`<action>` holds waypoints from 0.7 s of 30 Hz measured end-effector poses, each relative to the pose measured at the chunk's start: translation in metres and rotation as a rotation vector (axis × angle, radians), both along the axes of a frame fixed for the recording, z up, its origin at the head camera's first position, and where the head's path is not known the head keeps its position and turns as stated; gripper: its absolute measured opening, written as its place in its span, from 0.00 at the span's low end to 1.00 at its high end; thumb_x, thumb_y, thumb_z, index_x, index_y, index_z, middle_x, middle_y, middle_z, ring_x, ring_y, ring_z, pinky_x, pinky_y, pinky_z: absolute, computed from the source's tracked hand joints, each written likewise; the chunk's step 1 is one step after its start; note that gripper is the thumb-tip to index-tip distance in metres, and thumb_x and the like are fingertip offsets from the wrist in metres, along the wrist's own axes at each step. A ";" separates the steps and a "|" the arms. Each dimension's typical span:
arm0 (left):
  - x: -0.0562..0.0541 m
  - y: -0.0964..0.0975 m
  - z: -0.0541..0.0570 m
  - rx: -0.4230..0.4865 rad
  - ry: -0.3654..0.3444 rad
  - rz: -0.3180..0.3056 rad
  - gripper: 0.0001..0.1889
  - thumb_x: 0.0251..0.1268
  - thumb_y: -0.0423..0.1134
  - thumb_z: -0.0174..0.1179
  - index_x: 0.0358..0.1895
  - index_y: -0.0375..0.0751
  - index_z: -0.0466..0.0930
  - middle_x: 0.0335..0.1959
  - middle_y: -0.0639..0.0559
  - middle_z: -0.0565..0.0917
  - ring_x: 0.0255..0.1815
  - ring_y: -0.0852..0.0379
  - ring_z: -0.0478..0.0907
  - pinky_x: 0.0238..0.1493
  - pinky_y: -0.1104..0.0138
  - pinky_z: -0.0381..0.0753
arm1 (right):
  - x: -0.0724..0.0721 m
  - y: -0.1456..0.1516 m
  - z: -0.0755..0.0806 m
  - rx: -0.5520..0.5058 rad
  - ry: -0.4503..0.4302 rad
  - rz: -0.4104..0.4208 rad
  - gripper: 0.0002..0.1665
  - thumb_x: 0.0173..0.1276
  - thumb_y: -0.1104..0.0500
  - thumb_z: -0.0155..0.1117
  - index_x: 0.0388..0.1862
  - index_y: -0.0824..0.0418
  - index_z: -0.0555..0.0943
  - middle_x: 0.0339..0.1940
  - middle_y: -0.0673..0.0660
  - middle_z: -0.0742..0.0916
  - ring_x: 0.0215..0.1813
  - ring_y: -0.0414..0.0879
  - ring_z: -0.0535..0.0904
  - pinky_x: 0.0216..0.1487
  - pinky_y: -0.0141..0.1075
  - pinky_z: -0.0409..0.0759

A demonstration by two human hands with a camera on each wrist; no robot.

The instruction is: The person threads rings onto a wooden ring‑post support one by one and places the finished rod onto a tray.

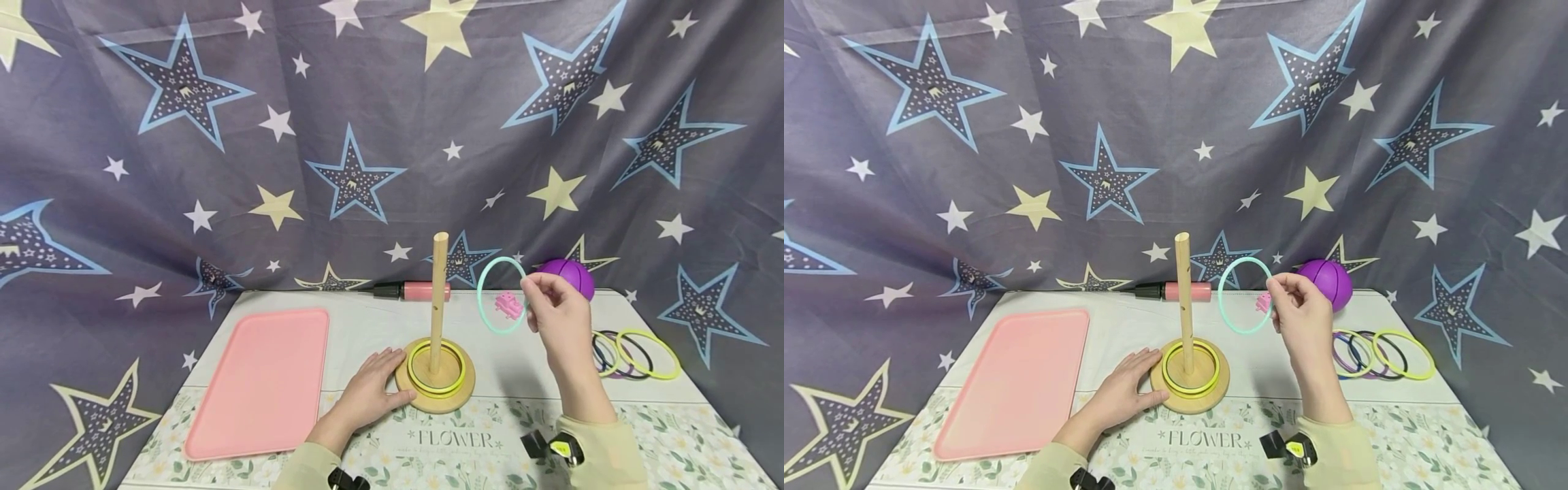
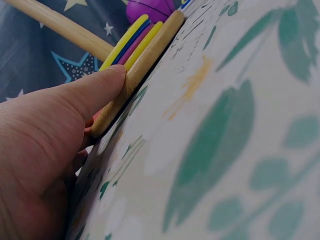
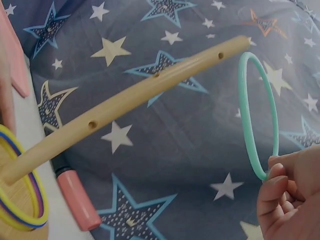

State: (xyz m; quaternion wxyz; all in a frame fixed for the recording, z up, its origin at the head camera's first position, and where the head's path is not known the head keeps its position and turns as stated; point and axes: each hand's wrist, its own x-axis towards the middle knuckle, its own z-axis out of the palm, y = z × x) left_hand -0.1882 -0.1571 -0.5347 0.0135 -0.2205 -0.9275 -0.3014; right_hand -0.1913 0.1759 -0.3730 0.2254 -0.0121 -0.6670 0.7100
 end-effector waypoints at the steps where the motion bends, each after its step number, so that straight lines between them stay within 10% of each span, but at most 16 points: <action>1: 0.000 0.000 0.000 -0.001 0.001 0.000 0.46 0.72 0.61 0.73 0.83 0.36 0.70 0.81 0.40 0.74 0.87 0.40 0.62 0.90 0.47 0.54 | 0.000 -0.001 0.003 -0.003 0.015 0.004 0.12 0.78 0.58 0.76 0.48 0.67 0.87 0.25 0.52 0.80 0.22 0.39 0.74 0.18 0.26 0.74; 21: 0.001 -0.001 -0.001 0.009 0.007 -0.004 0.47 0.73 0.61 0.73 0.84 0.35 0.69 0.81 0.39 0.74 0.87 0.39 0.62 0.90 0.46 0.53 | 0.002 -0.030 0.043 0.082 0.167 0.066 0.10 0.78 0.61 0.75 0.48 0.69 0.87 0.21 0.54 0.79 0.18 0.41 0.72 0.16 0.27 0.72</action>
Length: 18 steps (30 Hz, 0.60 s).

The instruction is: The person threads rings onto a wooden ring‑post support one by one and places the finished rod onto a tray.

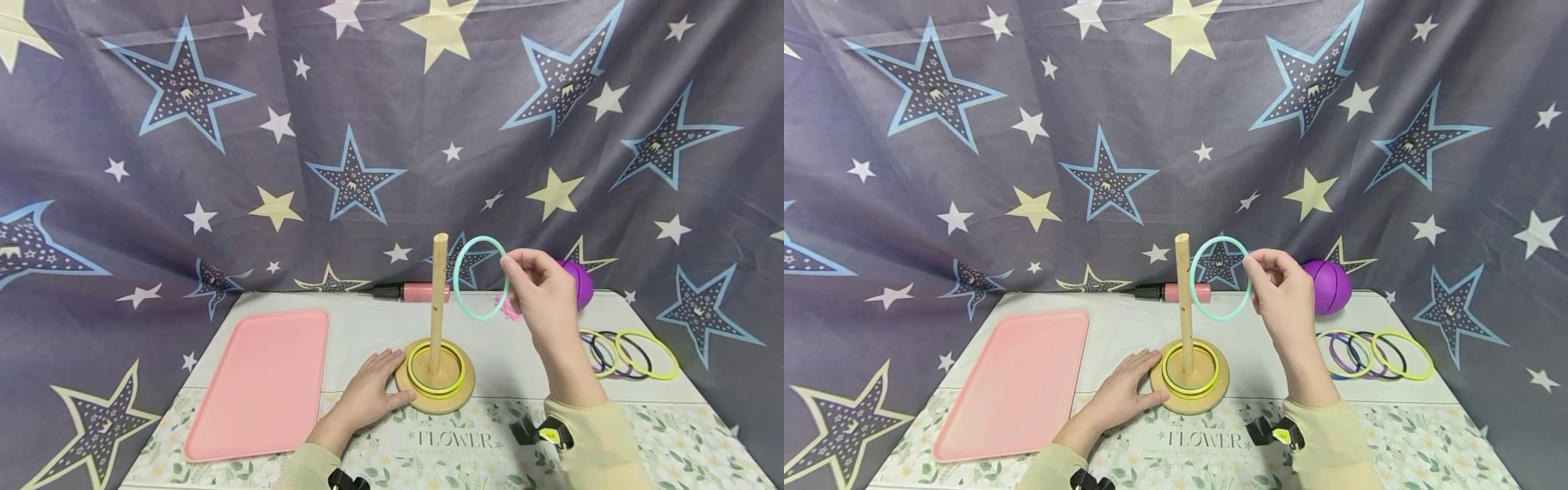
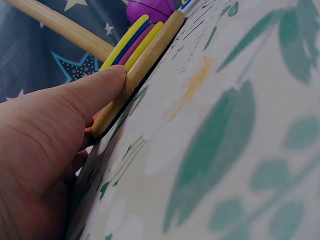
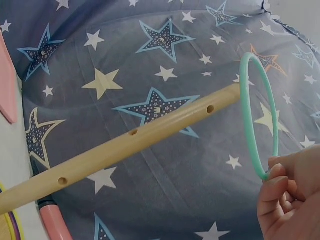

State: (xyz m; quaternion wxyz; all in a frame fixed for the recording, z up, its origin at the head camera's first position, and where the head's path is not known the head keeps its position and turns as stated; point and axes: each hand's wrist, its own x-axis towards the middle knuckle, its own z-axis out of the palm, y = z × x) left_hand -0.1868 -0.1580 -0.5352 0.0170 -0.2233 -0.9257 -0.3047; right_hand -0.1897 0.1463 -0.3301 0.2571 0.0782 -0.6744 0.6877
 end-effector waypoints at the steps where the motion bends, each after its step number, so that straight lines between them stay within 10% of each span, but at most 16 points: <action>1: 0.000 0.000 0.000 0.000 -0.002 0.000 0.47 0.73 0.62 0.73 0.84 0.35 0.69 0.81 0.39 0.74 0.87 0.39 0.62 0.90 0.46 0.53 | 0.000 -0.002 0.001 0.001 0.006 0.002 0.10 0.78 0.62 0.76 0.48 0.69 0.87 0.21 0.54 0.79 0.18 0.41 0.72 0.16 0.27 0.72; 18: 0.000 0.000 0.001 -0.005 -0.031 0.009 0.46 0.72 0.62 0.73 0.85 0.40 0.69 0.82 0.43 0.73 0.88 0.43 0.61 0.91 0.50 0.52 | -0.010 -0.028 0.021 0.035 0.045 0.010 0.11 0.79 0.57 0.76 0.48 0.65 0.88 0.24 0.54 0.82 0.19 0.41 0.73 0.15 0.27 0.72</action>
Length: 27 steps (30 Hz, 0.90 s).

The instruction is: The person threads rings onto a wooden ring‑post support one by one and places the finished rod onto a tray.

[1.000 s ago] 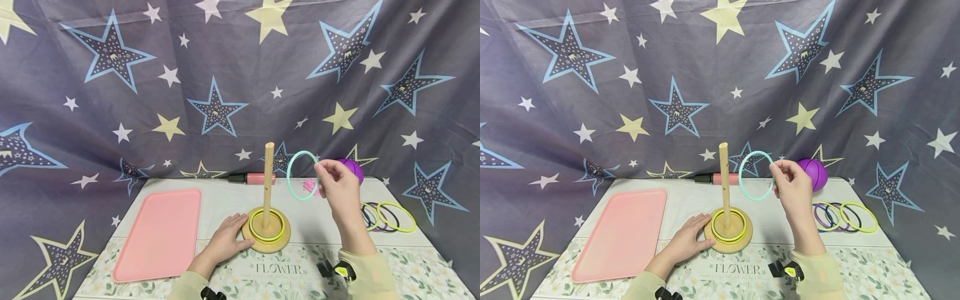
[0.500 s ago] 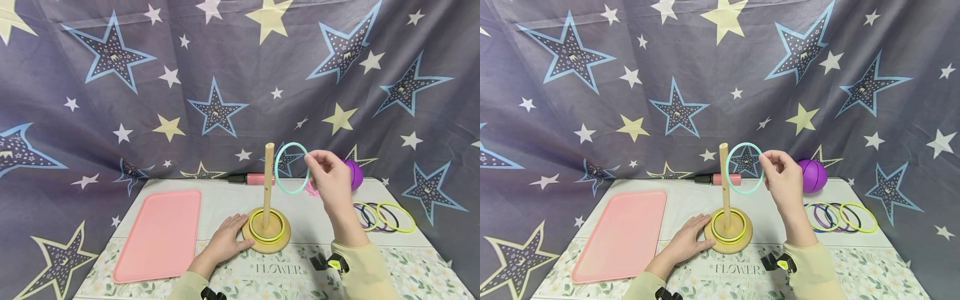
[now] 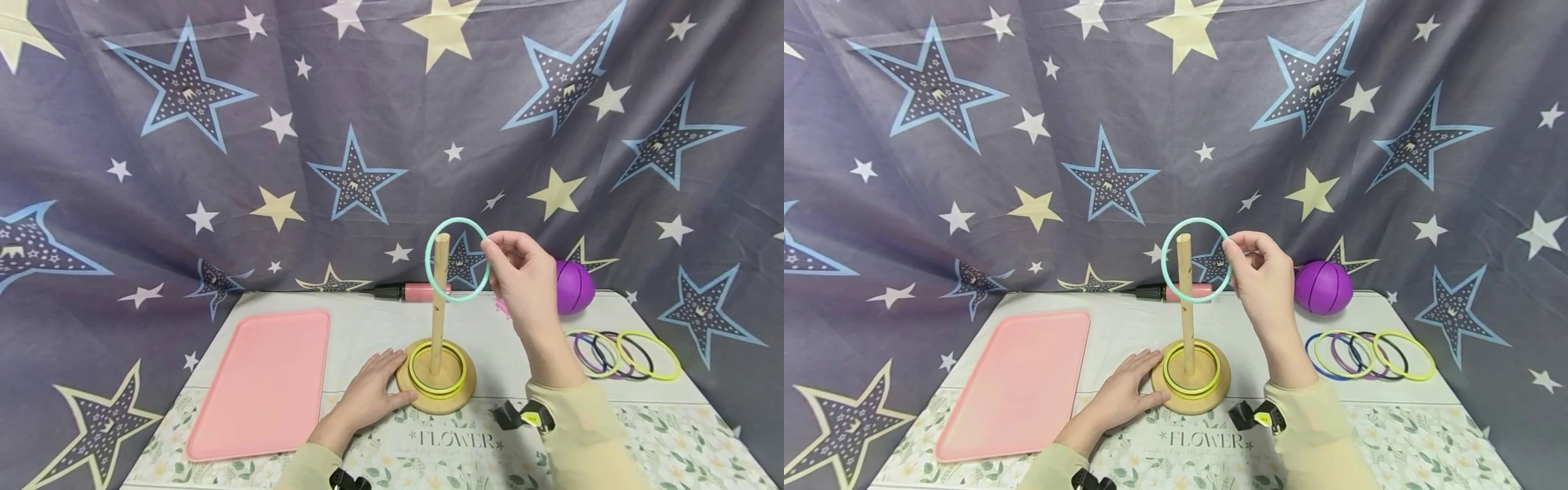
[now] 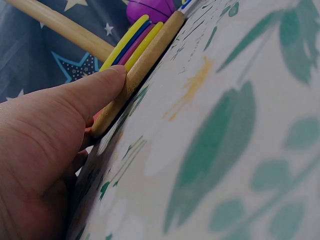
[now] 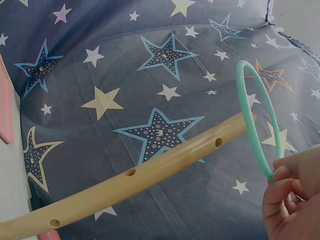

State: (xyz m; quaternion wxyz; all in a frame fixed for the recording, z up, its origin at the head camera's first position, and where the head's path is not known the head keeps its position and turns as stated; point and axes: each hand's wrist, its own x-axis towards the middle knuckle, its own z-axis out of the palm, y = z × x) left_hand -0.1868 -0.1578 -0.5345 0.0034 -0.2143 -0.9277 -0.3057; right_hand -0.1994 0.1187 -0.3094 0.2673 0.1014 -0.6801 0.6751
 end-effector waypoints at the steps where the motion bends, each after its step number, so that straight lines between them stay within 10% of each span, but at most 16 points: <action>1: 0.000 0.000 0.000 -0.001 0.001 -0.001 0.46 0.72 0.61 0.73 0.85 0.39 0.69 0.82 0.43 0.73 0.88 0.43 0.61 0.91 0.50 0.52 | -0.001 -0.001 0.000 -0.001 0.001 0.003 0.11 0.79 0.57 0.76 0.48 0.65 0.88 0.25 0.54 0.82 0.19 0.41 0.73 0.15 0.27 0.72; 27: 0.000 -0.001 0.000 0.003 0.039 -0.016 0.46 0.73 0.60 0.73 0.83 0.35 0.70 0.81 0.39 0.74 0.87 0.39 0.62 0.90 0.46 0.54 | -0.014 -0.015 -0.028 0.013 -0.073 0.023 0.09 0.80 0.60 0.74 0.48 0.67 0.87 0.23 0.53 0.82 0.17 0.39 0.73 0.15 0.27 0.72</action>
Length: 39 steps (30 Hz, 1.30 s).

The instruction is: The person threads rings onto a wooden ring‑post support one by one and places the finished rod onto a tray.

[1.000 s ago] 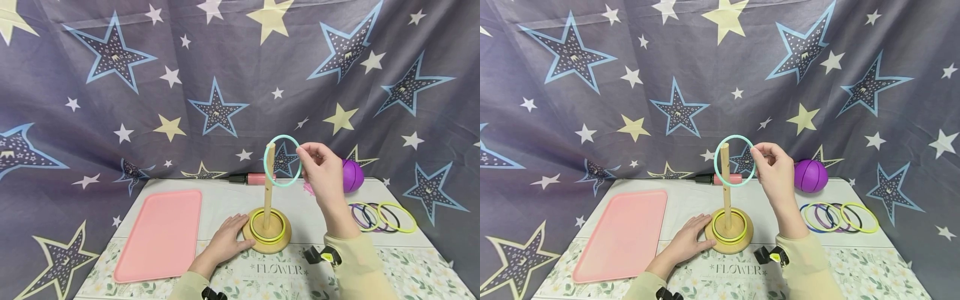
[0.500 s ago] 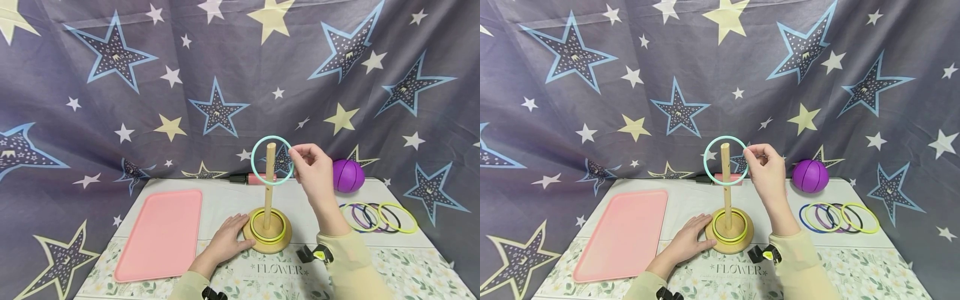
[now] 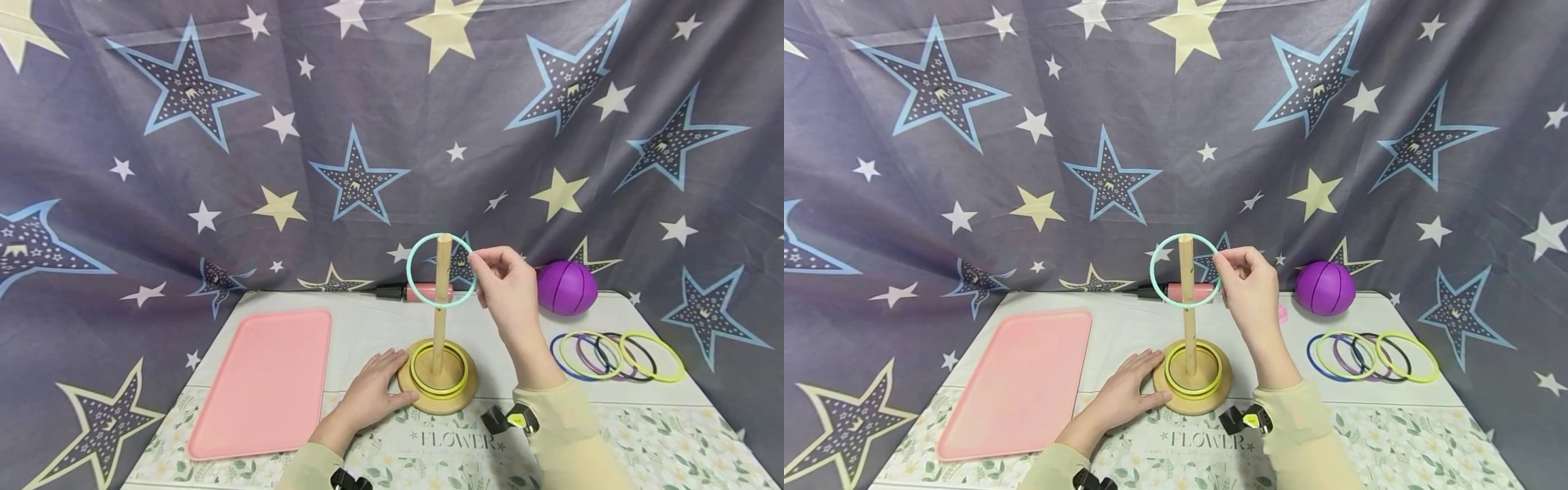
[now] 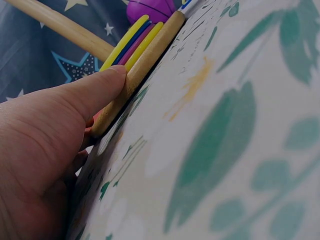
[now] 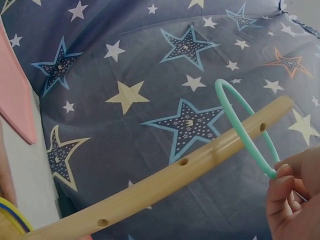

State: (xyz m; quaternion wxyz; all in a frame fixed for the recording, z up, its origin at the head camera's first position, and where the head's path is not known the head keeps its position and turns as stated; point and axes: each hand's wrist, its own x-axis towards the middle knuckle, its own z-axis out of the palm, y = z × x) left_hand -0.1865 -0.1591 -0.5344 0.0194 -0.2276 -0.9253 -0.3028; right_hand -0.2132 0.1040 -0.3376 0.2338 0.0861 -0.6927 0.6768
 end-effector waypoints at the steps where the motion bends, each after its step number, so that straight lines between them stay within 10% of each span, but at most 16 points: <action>1: 0.000 0.000 0.000 -0.004 0.001 0.001 0.46 0.73 0.60 0.73 0.83 0.35 0.70 0.81 0.39 0.74 0.87 0.39 0.62 0.90 0.47 0.54 | 0.000 0.000 -0.002 -0.004 -0.005 0.000 0.09 0.80 0.61 0.74 0.47 0.68 0.87 0.23 0.53 0.82 0.17 0.39 0.73 0.14 0.27 0.72; 39: 0.000 0.001 0.000 -0.027 -0.008 0.013 0.47 0.73 0.63 0.72 0.84 0.37 0.69 0.82 0.40 0.74 0.87 0.40 0.62 0.90 0.47 0.53 | -0.002 0.017 -0.077 0.033 -0.289 0.046 0.11 0.80 0.62 0.71 0.47 0.72 0.85 0.19 0.50 0.79 0.18 0.37 0.71 0.16 0.26 0.68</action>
